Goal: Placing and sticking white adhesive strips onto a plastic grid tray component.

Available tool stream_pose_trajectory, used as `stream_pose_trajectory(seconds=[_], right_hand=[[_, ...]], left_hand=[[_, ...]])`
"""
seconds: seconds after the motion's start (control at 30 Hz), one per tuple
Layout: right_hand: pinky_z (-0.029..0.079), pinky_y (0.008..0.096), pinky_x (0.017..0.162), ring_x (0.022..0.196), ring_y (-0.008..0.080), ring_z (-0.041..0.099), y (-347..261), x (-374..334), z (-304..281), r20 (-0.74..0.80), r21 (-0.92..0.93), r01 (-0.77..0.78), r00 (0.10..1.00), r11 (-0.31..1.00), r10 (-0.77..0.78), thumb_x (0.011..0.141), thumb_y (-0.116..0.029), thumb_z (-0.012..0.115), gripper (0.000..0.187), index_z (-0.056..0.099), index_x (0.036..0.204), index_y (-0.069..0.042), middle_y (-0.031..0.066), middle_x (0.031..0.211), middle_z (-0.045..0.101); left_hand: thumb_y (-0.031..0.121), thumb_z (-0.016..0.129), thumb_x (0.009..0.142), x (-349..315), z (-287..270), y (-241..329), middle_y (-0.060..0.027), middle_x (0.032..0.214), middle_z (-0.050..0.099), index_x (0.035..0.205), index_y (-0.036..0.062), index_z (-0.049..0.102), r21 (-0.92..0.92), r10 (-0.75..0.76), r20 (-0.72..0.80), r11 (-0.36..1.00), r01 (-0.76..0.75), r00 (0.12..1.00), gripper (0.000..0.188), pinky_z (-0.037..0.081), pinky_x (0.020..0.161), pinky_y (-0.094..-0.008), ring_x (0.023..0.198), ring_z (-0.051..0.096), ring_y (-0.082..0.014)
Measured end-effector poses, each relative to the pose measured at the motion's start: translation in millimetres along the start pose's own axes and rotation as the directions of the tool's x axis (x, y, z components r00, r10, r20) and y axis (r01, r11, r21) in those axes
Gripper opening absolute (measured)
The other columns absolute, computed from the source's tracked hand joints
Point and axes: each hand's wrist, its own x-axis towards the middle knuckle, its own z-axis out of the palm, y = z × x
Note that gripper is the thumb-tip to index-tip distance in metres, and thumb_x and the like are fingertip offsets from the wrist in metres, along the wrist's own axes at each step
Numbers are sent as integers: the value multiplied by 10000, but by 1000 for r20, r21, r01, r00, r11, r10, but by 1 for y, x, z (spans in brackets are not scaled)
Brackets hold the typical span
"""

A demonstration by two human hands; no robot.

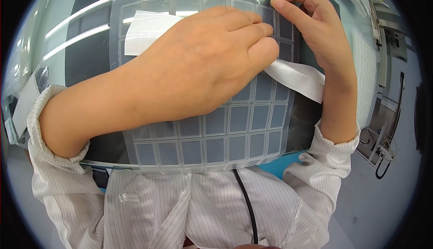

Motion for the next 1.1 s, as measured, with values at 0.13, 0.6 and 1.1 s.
stream_pose_trajectory(seconds=[0.13,0.6,1.1], right_hand=[[421,187,713,820,47,499,-1,0,2,-37,-96,-2,999,995,-2,973,-73,678,113,665,915,24,8,1044,572],[428,194,675,777,47,500,-4,-1,0,-39,-159,16,999,987,-22,921,-64,726,94,684,887,13,0,1011,590],[428,201,722,823,72,510,7,-1,-5,47,-149,187,982,971,-182,950,-66,706,93,680,908,13,20,1026,602]], left_hand=[[28,669,835,0,2,-1,-197,1272,665,972,-1,560,12,21,-31,1000,-20,999,178,525,981,-460,1206,625,-381],[28,669,844,-1,0,-1,-196,1288,663,982,3,560,6,-3,11,1000,3,1000,177,521,978,-461,1205,625,-382],[49,635,843,1,8,-5,-161,1060,649,923,10,560,61,52,-78,997,-47,996,115,521,908,-418,1030,641,-331]])
